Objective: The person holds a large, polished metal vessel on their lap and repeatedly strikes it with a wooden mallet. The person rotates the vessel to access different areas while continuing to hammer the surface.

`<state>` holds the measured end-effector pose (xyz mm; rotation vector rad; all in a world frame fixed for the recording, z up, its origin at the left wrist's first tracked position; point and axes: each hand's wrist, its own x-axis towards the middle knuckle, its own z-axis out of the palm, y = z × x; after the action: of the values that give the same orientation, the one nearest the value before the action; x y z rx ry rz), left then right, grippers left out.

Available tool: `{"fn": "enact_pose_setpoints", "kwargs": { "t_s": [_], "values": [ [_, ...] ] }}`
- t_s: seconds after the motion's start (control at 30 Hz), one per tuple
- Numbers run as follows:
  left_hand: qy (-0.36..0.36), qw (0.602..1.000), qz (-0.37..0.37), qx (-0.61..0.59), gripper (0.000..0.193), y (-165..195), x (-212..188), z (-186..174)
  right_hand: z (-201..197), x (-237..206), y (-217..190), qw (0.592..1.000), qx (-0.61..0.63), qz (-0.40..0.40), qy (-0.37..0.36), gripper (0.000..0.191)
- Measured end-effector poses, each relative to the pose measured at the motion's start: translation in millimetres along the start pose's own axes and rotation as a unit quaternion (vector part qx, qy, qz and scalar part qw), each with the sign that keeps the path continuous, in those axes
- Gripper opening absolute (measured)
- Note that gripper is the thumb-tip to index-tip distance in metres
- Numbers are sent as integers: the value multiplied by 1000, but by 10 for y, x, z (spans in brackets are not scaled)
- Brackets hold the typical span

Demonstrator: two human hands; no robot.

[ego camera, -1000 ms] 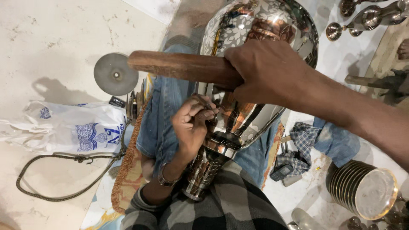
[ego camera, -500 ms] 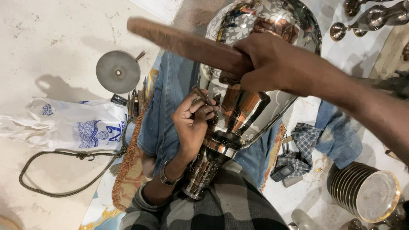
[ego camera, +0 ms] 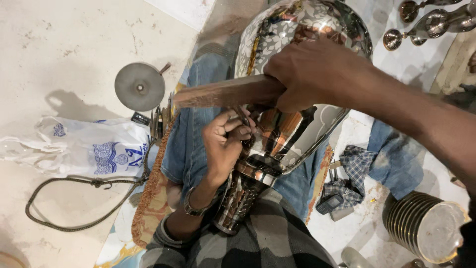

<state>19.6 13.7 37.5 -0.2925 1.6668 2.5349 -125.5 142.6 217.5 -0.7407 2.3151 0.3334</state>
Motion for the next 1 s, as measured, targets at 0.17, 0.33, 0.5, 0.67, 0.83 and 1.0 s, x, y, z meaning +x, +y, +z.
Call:
{"fn": "enact_pose_setpoints", "kwargs": {
  "t_s": [0.17,0.33,0.5,0.67,0.83,1.0],
  "values": [
    [1,1000,25,-2,51,-43,-40,12,2,-11,16,995,88,20,28,27],
    [31,999,32,-5,48,-157,-62,38,-151,-114,-19,990,132,50,-4,32],
    [66,980,158,-104,31,-227,22,28,243,-182,160,968,146,-63,197,37],
    [-51,979,145,-135,24,-27,15,87,1214,-475,423,759,576,-14,303,50],
    [-286,924,234,98,22,275,169,364,2439,-818,-272,531,722,263,356,49],
    [-492,760,54,422,75,400,454,733,3322,-1087,-922,442,765,273,380,36]
  ]
}}
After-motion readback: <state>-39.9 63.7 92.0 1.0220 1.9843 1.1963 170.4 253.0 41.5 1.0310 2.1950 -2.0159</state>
